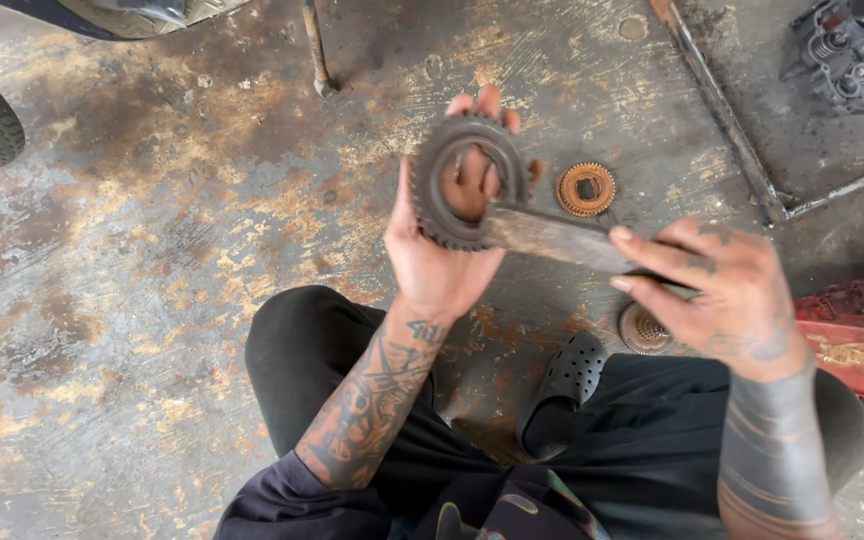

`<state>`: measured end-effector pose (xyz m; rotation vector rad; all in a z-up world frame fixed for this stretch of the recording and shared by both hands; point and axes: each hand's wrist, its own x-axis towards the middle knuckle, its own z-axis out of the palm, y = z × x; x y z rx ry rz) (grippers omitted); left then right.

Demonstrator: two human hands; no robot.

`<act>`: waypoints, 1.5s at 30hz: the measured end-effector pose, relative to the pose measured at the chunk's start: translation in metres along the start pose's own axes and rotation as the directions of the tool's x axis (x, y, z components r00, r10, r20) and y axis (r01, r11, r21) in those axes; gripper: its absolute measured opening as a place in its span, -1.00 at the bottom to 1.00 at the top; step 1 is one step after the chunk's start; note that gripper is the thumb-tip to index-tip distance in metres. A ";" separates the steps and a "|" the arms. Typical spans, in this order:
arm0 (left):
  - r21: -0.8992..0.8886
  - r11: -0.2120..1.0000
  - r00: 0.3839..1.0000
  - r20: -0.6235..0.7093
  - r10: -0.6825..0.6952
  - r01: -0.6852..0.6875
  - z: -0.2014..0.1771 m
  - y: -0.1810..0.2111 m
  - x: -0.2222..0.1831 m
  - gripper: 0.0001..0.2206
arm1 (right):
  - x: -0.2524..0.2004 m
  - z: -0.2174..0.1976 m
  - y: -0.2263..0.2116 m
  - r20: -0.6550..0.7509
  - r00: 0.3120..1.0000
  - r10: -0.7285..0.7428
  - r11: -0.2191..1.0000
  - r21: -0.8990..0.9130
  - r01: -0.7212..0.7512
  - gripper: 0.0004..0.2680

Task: Cleaning rusty motorcycle gears using a wire brush.

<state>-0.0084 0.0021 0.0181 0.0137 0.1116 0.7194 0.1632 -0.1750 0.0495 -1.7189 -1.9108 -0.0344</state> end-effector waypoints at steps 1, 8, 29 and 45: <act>0.048 0.999 0.995 0.103 0.000 -0.005 -0.015 -0.006 0.003 -0.36 | 0.003 0.007 -0.007 -0.026 1.000 -0.016 1.000 -0.006 0.016 -0.65; -0.015 1.000 1.000 -0.028 -0.009 0.009 0.015 0.005 -0.005 -0.34 | 0.001 -0.008 0.000 0.026 0.999 0.045 0.997 0.055 -0.046 -0.63; 0.046 0.961 0.961 -0.042 -0.273 0.274 0.031 0.004 -0.017 -0.29 | -0.097 -0.014 0.115 -0.200 0.734 0.649 0.619 0.699 -0.357 -0.79; 0.074 0.919 0.879 0.272 -0.393 0.388 0.008 -0.003 -0.040 -0.27 | -0.070 0.002 0.104 -0.178 0.666 0.724 0.547 0.737 -0.397 -0.76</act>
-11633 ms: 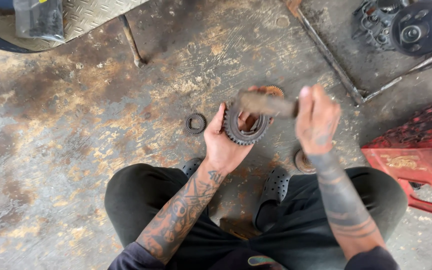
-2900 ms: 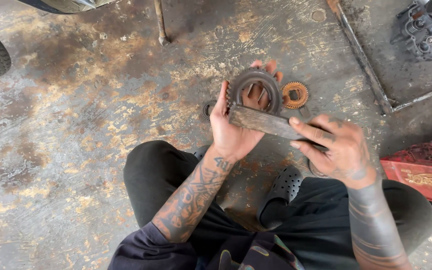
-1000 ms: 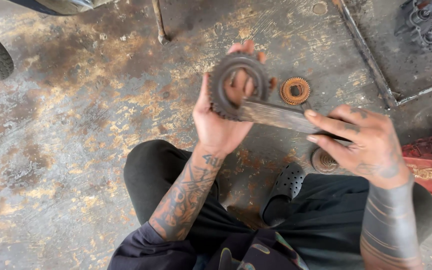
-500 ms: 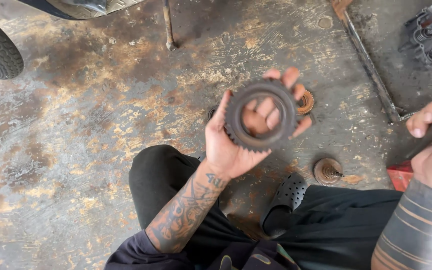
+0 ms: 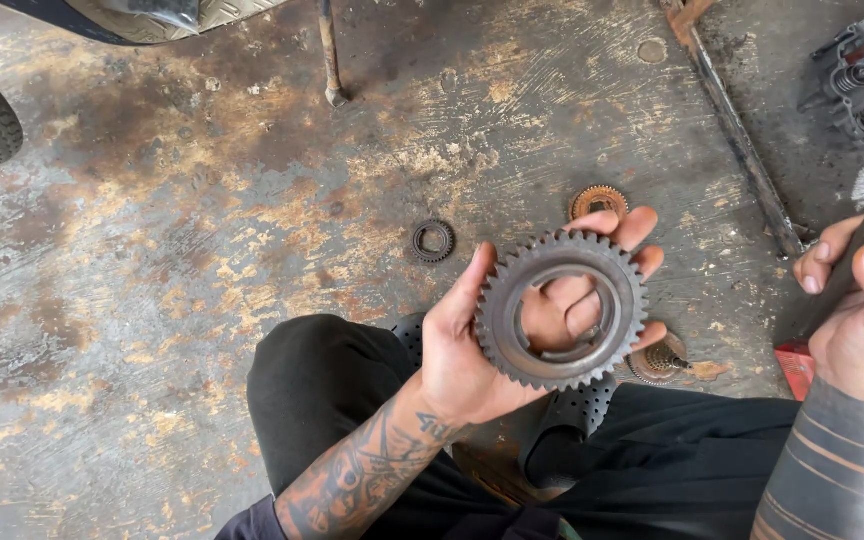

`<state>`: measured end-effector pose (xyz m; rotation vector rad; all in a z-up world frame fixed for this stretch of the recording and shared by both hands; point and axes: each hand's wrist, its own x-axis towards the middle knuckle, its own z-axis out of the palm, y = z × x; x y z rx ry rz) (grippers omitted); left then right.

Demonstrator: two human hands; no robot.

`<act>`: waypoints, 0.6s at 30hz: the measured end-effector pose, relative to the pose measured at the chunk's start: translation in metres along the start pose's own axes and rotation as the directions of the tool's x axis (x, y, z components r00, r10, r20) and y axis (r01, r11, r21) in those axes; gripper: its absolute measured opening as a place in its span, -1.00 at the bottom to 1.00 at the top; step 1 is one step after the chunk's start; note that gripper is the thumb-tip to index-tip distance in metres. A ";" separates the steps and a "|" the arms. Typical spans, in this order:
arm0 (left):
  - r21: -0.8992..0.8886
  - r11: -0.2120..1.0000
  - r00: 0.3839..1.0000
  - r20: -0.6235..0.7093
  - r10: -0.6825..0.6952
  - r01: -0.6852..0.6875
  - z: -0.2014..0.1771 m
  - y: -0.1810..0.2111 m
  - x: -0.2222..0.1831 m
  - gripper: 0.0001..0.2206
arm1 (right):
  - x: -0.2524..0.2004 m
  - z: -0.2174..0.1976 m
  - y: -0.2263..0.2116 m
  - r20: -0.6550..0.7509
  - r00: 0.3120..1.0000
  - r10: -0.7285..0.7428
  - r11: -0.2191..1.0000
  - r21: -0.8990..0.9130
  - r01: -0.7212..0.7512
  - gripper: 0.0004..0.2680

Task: Cleaning rusty motorcycle gears using a wire brush.

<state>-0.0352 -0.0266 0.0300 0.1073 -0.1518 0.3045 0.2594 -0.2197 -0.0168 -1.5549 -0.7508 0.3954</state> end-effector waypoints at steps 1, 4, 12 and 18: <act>0.020 1.000 1.000 -0.012 -0.013 0.014 0.001 0.000 -0.001 -0.26 | 0.000 -0.002 0.002 -0.003 1.000 0.005 1.000 -0.013 -0.005 -0.76; 0.043 0.999 1.000 -0.014 -0.021 0.022 0.007 0.001 -0.001 -0.25 | 0.005 -0.017 0.019 0.007 1.000 0.029 1.000 0.000 -0.029 -0.77; 0.020 0.999 0.999 -0.022 -0.036 0.036 0.018 0.003 -0.004 -0.26 | 0.007 -0.026 0.032 0.013 0.999 0.038 0.998 -0.055 -0.037 -0.77; 0.057 0.998 0.999 -0.021 -0.031 0.032 0.011 0.005 0.001 -0.22 | 0.007 0.006 0.010 -0.039 0.995 0.089 0.996 0.023 -0.088 -0.74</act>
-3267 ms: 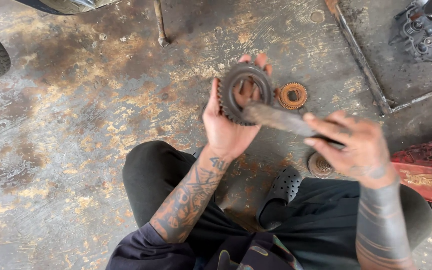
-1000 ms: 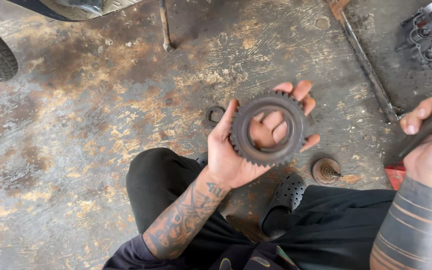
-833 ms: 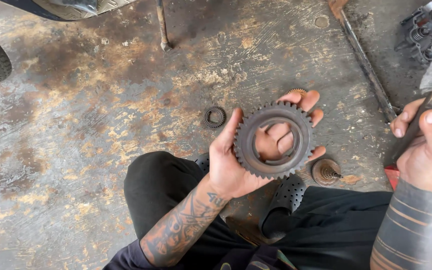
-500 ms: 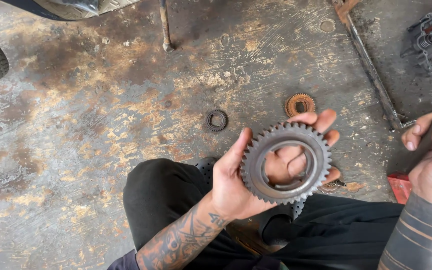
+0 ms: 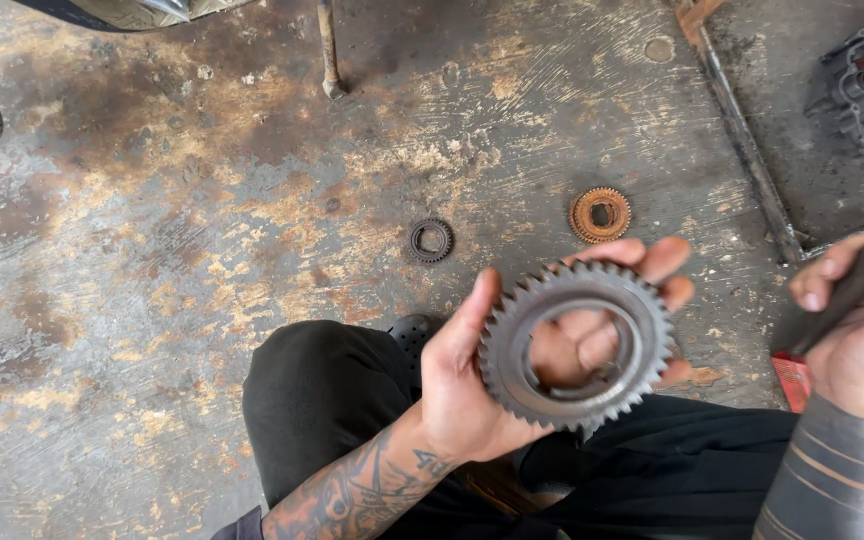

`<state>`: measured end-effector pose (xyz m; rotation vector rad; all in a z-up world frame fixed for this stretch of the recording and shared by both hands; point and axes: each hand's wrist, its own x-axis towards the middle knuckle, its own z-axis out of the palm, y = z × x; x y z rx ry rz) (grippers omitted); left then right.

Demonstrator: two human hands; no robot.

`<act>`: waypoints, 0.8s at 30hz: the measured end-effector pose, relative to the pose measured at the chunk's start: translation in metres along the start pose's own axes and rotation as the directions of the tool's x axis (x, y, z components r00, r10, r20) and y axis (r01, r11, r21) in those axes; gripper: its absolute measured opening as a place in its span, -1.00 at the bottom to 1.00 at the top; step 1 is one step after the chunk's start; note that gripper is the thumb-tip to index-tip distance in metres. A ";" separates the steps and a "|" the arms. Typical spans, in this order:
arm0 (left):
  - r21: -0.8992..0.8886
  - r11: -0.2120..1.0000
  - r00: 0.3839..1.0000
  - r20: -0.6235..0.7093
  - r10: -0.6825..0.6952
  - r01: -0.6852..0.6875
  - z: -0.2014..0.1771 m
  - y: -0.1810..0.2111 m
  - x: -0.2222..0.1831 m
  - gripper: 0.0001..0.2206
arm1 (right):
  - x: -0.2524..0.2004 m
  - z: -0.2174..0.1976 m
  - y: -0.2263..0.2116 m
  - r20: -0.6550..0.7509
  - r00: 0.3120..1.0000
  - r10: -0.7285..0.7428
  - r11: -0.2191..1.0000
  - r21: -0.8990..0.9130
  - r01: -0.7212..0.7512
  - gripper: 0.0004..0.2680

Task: Cleaning rusty motorcycle gears using a wire brush.

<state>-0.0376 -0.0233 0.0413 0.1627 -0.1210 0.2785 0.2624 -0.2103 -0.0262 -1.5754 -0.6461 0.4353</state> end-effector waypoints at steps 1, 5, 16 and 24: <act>0.005 0.999 0.998 -0.057 0.037 -0.037 -0.007 -0.001 0.004 -0.22 | 0.000 0.011 -0.007 0.020 1.000 -0.023 0.994 0.104 0.020 -0.78; 0.090 0.957 0.959 -0.050 0.280 -0.275 -0.054 -0.004 0.016 -0.26 | -0.006 0.054 -0.012 0.115 0.993 -0.022 0.936 0.353 -0.020 -0.71; 0.300 0.835 0.865 -0.055 0.498 -0.461 -0.082 -0.025 0.027 -0.36 | -0.062 0.127 -0.008 0.342 0.871 -0.353 0.930 0.032 0.365 -0.55; 0.435 0.762 0.845 -0.004 0.535 -0.480 -0.080 -0.025 0.028 -0.42 | -0.064 0.112 0.012 0.460 0.761 -0.457 0.828 -0.092 0.553 -0.57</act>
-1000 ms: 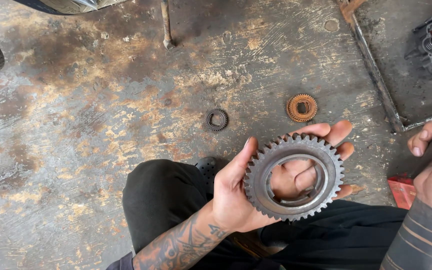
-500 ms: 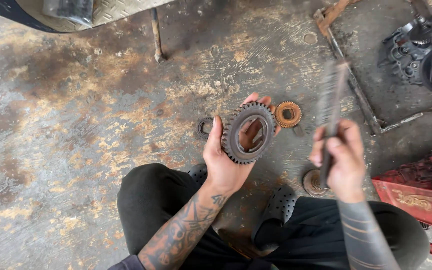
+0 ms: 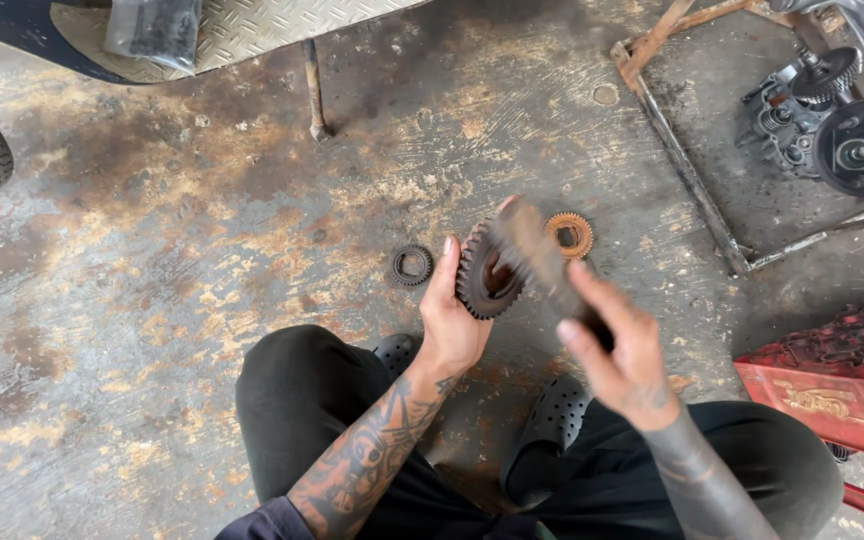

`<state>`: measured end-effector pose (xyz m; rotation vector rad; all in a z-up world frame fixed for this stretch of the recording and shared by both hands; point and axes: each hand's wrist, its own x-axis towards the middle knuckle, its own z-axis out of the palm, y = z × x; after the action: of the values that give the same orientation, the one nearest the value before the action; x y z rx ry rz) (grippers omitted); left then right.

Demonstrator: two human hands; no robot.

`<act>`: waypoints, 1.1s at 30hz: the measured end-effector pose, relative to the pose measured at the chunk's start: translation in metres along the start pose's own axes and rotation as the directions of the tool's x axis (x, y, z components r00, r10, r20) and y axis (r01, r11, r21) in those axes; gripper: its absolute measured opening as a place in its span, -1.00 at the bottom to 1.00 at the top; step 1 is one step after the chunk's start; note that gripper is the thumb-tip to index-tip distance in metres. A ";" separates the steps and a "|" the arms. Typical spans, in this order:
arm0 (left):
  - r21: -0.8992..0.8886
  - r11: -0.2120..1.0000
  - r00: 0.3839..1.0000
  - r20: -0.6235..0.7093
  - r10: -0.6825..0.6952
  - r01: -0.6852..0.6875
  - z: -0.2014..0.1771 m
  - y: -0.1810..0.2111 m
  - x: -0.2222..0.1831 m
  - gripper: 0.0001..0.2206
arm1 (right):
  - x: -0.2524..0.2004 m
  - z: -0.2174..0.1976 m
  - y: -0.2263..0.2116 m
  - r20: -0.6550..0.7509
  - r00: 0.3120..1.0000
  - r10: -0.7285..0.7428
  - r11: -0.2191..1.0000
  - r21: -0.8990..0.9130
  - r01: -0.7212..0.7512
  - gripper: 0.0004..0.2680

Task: Cleaning rusty motorcycle gears using a wire brush.

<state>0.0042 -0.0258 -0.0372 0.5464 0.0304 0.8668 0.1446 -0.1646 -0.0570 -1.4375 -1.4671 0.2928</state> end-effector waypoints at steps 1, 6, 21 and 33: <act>0.064 0.998 1.000 0.022 0.012 -0.013 -0.002 0.001 0.002 -0.44 | 0.015 -0.007 -0.018 -0.024 1.000 -0.002 1.000 -0.018 0.001 -0.58; 0.345 0.932 0.991 0.100 0.085 -0.114 -0.001 0.012 0.007 -0.41 | 0.017 -0.012 -0.040 -0.016 0.999 0.038 0.999 -0.004 -0.038 -0.56; 0.846 0.521 0.986 0.157 -0.051 -0.108 0.021 0.032 0.004 -0.25 | 0.030 -0.060 -0.086 0.095 0.980 0.177 0.928 -0.347 -0.134 -0.55; 0.898 0.406 0.974 0.214 -0.068 -0.169 0.020 0.020 0.002 -0.07 | 0.032 -0.054 -0.081 0.111 0.988 0.109 0.898 -0.438 -0.050 -0.53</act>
<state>-0.0041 -0.0227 -0.0105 1.7294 0.3164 0.7858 0.1441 -0.1827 0.0440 -1.8691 -1.6543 0.1134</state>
